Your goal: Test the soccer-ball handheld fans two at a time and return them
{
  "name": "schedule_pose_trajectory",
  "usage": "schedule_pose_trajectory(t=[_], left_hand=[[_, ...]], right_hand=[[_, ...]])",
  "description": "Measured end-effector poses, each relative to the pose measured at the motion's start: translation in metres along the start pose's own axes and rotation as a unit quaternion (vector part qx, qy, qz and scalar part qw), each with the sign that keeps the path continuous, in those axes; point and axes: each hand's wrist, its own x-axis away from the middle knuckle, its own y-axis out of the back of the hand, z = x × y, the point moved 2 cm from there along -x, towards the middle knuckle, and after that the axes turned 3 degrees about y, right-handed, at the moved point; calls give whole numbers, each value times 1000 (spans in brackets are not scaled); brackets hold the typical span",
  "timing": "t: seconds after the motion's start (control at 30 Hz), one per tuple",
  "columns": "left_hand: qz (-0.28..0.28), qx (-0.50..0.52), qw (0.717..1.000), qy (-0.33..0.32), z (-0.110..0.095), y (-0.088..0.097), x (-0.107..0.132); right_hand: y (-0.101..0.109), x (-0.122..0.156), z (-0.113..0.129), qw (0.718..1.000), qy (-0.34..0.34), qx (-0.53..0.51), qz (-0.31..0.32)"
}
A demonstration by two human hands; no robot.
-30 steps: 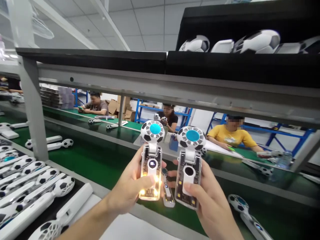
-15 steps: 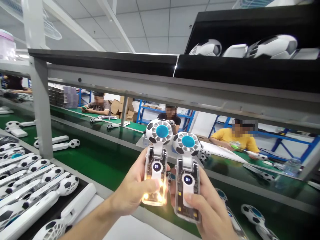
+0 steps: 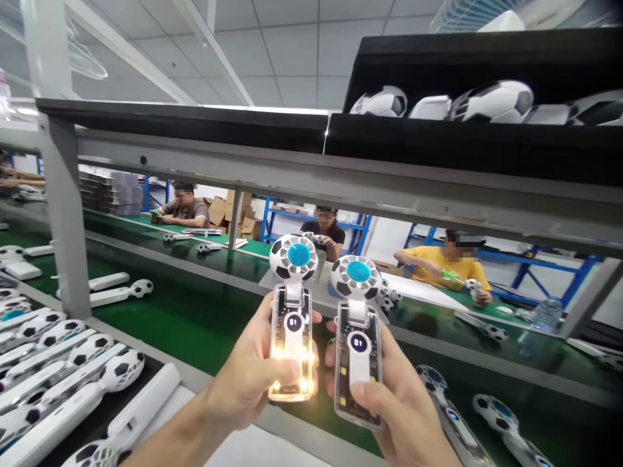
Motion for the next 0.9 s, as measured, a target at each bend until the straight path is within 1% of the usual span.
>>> schedule_pose_trajectory(t=[0.07, 0.2, 0.37, 0.53, 0.73, 0.9], left_hand=[[3, -1, 1000, 2, 0, 0, 0], [-15, -4, 1000, 3, 1, 1, 0], [15, 14, 1000, -2, 3, 0, -2], [4, 4, 1000, 5, 4, -1, -1], [6, -11, 1000, 19, 5, 1, 0], [-2, -42, 999, 23, 3, 1, 2]], right_hand=[[3, -1, -3, 1000, -1, -9, -3], [6, -1, -6, 1000, -4, -25, 9], [2, -1, -4, 1000, -5, -20, -2], [-1, -1, -2, 999, -11, -41, -11], [-2, -1, -1, 998, 22, -50, 34], [2, -3, 0, 998, 28, -49, 17]])
